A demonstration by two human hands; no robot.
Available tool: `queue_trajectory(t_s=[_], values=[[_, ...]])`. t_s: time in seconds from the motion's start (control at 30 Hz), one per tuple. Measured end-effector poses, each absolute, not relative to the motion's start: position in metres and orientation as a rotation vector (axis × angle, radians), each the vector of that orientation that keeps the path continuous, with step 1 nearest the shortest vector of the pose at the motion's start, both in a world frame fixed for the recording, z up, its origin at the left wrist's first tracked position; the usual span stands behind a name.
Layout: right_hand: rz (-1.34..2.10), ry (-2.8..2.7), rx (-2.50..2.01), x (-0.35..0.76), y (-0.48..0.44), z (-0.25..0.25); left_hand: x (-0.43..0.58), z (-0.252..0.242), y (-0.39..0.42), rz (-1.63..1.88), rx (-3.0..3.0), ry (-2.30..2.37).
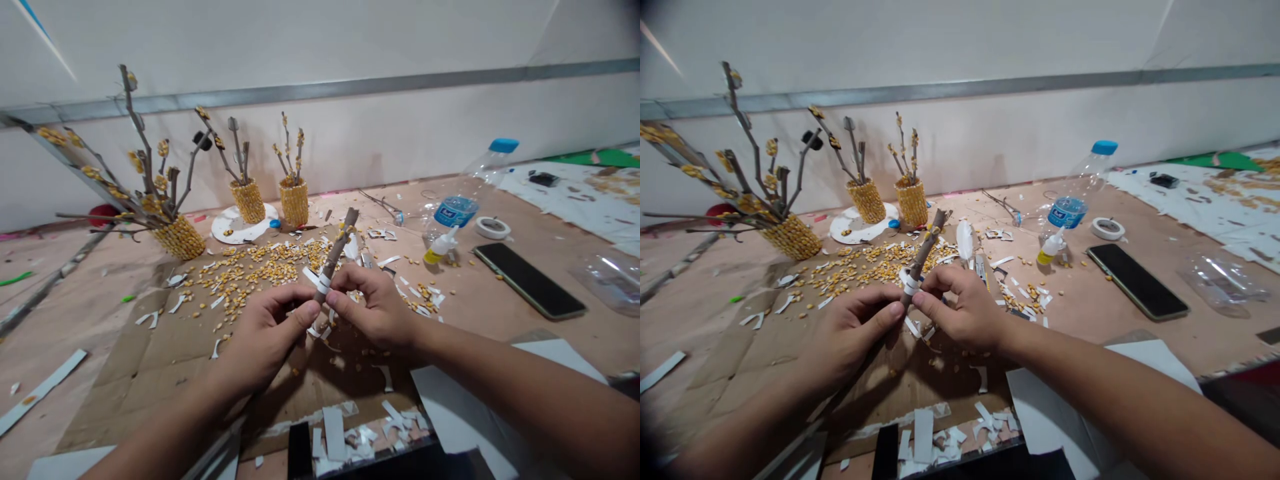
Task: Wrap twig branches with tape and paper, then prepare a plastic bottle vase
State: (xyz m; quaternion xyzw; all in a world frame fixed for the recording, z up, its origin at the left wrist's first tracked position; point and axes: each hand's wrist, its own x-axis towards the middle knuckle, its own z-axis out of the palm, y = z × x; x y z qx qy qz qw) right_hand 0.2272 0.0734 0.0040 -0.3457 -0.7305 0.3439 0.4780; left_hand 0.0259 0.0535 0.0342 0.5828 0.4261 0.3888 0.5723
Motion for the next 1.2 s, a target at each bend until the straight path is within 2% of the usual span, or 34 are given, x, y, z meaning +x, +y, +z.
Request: queue_trajectory(t_s=[0.93,1.2], values=[[1.386,-1.598,-0.834,0.228,0.069,0.009,0.03,0.032,0.049,0.999,1.196,1.041],[1.523,-1.441,-0.75,0.223,0.071,0.0,0.019,0.033,0.047,0.942,1.7,1.159]])
